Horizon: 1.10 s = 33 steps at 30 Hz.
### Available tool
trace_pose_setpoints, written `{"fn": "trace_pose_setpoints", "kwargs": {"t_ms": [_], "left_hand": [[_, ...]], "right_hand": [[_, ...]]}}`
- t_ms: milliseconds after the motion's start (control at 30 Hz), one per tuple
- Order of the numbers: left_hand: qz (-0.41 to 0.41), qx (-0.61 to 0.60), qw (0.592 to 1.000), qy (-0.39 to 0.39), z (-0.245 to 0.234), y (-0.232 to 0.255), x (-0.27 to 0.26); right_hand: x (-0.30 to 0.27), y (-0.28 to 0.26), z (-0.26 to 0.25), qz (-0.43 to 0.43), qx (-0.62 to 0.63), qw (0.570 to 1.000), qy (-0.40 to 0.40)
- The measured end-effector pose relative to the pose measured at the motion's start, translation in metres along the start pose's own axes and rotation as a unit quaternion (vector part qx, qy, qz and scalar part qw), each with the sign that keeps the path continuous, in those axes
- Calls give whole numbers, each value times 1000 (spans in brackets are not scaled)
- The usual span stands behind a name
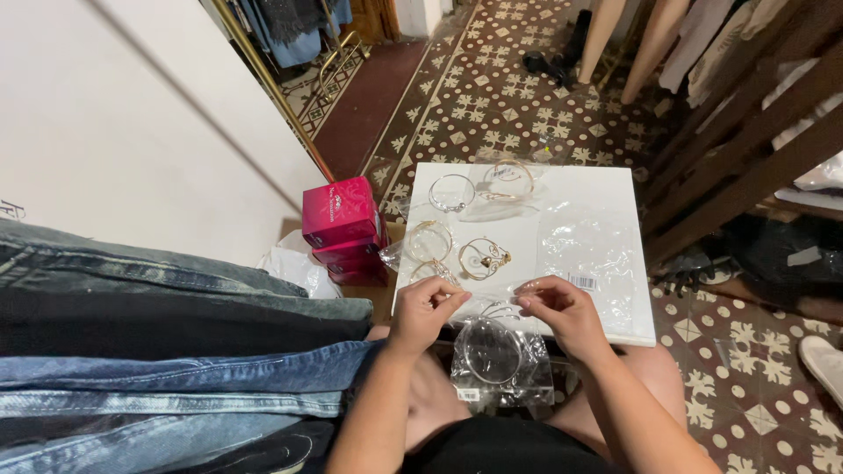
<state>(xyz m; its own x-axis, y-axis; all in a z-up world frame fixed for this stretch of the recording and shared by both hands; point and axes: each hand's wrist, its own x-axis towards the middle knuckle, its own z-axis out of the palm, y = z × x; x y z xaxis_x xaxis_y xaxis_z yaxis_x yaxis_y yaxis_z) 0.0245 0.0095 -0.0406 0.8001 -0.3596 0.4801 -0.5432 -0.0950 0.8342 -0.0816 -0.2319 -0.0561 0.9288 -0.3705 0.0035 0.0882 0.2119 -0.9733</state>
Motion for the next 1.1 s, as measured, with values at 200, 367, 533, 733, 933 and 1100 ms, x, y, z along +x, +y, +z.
{"fn": "trace_pose_setpoints", "kwargs": {"t_ms": [200, 367, 533, 733, 933, 1100], "left_hand": [[-89, -43, 994, 52, -8, 12, 15], [-121, 64, 990, 45, 18, -4, 21], [5, 204, 974, -104, 78, -45, 30], [-5, 395, 903, -170, 122, -105, 30], [51, 363, 910, -195, 129, -136, -2], [22, 322, 925, -201, 118, -124, -4]], "right_hand": [[38, 12, -36, -41, 22, 997, 67], [90, -10, -76, -110, 94, 978, 153], [140, -8, -85, -137, 137, 961, 197], [185, 23, -61, -136, 120, 967, 177], [207, 44, -30, -91, 106, 978, 153], [213, 64, -28, -101, -170, 968, 157]]}}
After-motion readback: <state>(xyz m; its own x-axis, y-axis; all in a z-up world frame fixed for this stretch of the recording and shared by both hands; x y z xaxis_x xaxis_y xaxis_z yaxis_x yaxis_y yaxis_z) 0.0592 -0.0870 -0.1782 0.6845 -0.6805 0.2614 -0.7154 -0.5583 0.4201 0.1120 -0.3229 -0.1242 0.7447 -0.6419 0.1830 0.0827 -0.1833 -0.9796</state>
